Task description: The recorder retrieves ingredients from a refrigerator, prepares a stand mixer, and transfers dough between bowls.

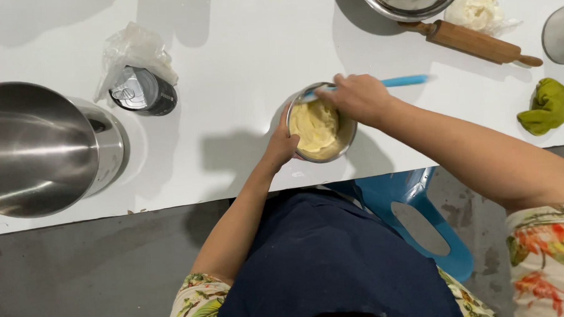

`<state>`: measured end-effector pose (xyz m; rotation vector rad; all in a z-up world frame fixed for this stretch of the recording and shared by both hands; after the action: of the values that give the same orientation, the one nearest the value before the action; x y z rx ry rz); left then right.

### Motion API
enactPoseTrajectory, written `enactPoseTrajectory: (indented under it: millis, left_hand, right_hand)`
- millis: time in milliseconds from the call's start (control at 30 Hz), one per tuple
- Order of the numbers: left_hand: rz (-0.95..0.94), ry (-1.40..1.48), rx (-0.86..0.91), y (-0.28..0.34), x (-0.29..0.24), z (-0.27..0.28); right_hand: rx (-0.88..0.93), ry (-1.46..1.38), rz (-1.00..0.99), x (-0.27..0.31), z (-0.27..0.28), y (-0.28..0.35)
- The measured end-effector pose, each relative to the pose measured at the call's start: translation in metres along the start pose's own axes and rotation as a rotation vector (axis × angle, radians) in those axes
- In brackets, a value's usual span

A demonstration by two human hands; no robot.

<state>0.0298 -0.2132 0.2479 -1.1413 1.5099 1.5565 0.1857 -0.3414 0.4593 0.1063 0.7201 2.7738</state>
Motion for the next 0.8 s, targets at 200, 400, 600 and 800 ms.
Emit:
enactPoseTrajectory:
  millis: [200,400,600,800]
  left_hand:
    - [0.257,-0.177,-0.137,0.033,-0.079,-0.009]
    - [0.182,-0.118,-0.197,0.042,-0.072,-0.025]
    - [0.284,0.166,-0.15,0.051,-0.088,-0.017]
    - [0.325,0.368,-0.09,0.053,-0.068,-0.011]
  right_hand:
    - [-0.11,-0.188,-0.301,-0.006,-0.065,0.048]
    - [-0.066,-0.439,-0.535,0.029,-0.111,0.06]
    - [-0.005,-0.566,-0.494,0.015,-0.112,0.056]
    - [-0.097,-0.453,-0.33,0.012,-0.103,0.068]
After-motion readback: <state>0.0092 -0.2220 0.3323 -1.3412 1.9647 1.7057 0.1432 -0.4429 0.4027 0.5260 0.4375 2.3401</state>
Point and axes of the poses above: each hand's wrist, its own y-axis away from the middle knuckle, its own z-axis out of the back of the hand, x = y × z, the point moved 1 cm from there along -y, towards the middle knuckle, and after that the axes turned 9 degrees about z, right-handed, at the moved point
